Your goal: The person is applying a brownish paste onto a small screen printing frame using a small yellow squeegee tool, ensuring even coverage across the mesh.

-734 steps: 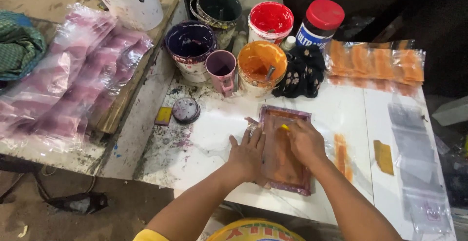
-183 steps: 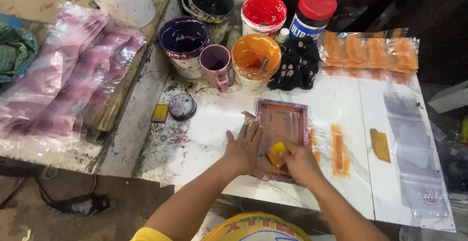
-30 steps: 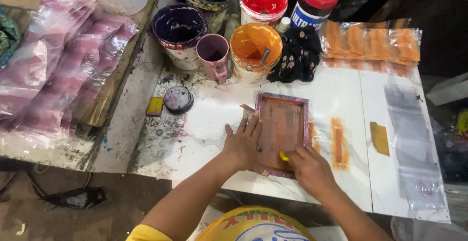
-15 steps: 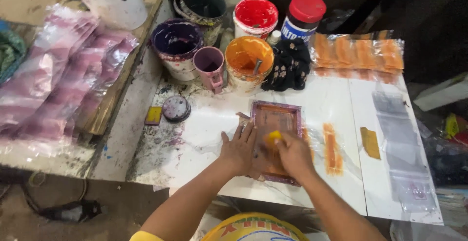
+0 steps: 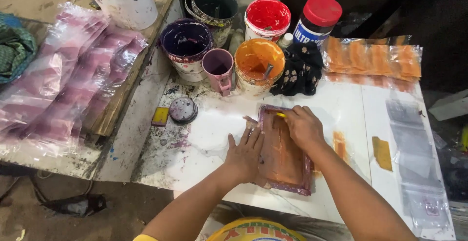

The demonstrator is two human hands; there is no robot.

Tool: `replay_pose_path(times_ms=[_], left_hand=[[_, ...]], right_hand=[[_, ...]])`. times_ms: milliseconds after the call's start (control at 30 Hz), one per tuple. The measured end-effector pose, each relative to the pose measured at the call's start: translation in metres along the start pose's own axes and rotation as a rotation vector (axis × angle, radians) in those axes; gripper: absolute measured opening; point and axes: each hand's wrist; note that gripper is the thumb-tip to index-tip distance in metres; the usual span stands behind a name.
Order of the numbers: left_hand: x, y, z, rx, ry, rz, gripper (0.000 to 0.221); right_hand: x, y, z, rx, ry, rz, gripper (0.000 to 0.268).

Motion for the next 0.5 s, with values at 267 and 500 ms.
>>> replay_pose_path(times_ms=[267,500], left_hand=[[0.012,0.005,-0.015,-0.02,0.024,0.012,0.123],[0.017,0.0,-0.009,0.003,0.181,0.081,0.137]], right_hand=[[0.0,0.019,0.036,0.116,0.024,0.149,0.016],[-0.075,0.066,0.097,0.258,0.391,-0.022,0.03]])
Point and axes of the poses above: each hand's wrist, its own x-axis towards the middle knuckle, its own z-axis out of the back of the hand, y = z × x, and after that the axes turned 14 degrees about -y, right-handed
